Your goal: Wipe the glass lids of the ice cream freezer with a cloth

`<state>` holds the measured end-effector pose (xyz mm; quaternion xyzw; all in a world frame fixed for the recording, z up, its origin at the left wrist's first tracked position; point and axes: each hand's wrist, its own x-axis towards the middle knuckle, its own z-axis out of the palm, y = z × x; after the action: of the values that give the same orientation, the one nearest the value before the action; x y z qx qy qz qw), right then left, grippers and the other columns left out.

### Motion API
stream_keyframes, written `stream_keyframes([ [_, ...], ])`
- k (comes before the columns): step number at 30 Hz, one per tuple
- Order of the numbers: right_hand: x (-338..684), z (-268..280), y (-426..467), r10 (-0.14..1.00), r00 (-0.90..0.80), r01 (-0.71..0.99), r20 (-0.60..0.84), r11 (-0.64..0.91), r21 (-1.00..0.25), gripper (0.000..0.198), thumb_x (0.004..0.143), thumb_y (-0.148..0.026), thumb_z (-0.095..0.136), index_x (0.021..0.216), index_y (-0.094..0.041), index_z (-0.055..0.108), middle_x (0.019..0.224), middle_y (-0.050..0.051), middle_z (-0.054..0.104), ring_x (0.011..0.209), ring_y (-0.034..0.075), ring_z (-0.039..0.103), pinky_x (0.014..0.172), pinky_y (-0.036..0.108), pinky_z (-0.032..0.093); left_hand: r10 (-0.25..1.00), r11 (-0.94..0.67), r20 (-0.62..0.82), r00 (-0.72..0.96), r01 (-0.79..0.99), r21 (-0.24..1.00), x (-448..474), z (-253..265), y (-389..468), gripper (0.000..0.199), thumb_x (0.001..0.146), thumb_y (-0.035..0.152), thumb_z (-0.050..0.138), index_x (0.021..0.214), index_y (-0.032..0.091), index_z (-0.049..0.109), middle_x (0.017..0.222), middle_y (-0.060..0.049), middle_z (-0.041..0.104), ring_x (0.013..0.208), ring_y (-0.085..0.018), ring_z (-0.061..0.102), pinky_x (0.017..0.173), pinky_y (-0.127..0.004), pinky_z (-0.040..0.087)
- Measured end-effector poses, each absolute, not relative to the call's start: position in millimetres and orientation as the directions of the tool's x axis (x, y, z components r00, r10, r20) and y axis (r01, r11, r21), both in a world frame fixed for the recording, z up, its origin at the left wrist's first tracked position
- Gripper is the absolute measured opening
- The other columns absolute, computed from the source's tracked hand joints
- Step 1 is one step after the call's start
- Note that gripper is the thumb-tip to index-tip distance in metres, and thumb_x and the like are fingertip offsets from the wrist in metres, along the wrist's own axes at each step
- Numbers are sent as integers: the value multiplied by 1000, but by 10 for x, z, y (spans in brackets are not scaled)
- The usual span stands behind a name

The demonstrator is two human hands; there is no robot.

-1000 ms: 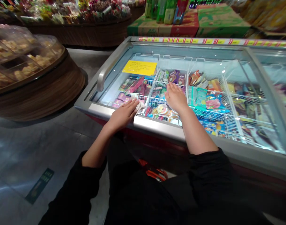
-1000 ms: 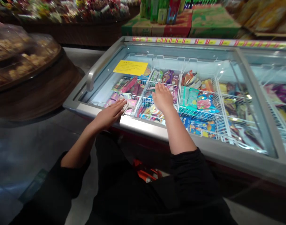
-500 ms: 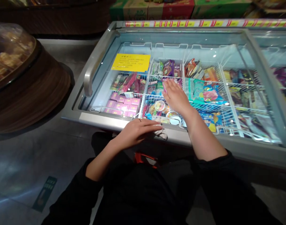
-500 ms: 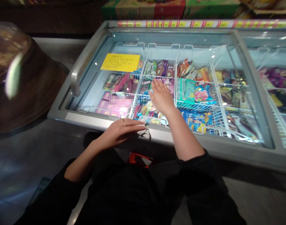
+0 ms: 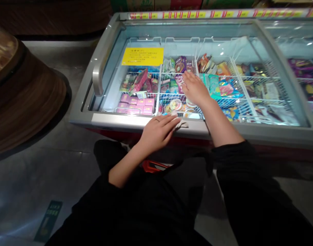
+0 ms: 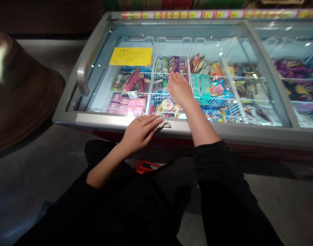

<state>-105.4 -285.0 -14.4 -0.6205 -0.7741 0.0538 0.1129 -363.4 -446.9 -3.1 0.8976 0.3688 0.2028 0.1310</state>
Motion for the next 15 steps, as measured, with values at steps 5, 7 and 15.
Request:
stream_keyframes([
  [5, -1164, 59, -3146, 983, -170, 929, 71, 184, -320, 61, 111, -34, 41, 169, -15, 39, 176, 13, 37, 165, 33, 28, 135, 58, 23, 646, -763, 369, 668, 547, 344, -3618, -159, -4411, 41, 113, 26, 43, 148, 25, 64, 155, -7, 65, 142, -25, 62, 119, -43, 49],
  [7, -1284, 97, -3455, 977, -175, 889, 122, 210, -407, 59, 111, -38, 43, 167, -20, 45, 173, 9, 43, 163, 31, 33, 135, 57, 24, 690, -723, 422, 588, 595, 351, -3880, -205, -4403, 39, 113, 25, 44, 146, 26, 66, 152, -8, 68, 138, -25, 65, 117, -43, 50],
  [15, -2101, -63, -4632, 961, -149, 799, 233, 256, -544, 53, 110, -37, 42, 162, -29, 53, 161, 5, 60, 157, 29, 45, 132, 56, 33, 788, -616, 444, 427, 527, 585, -4203, -231, -4348, 79, 108, 25, 56, 175, 32, 14, 154, -12, 66, 129, -27, 71, 104, -40, 60],
])
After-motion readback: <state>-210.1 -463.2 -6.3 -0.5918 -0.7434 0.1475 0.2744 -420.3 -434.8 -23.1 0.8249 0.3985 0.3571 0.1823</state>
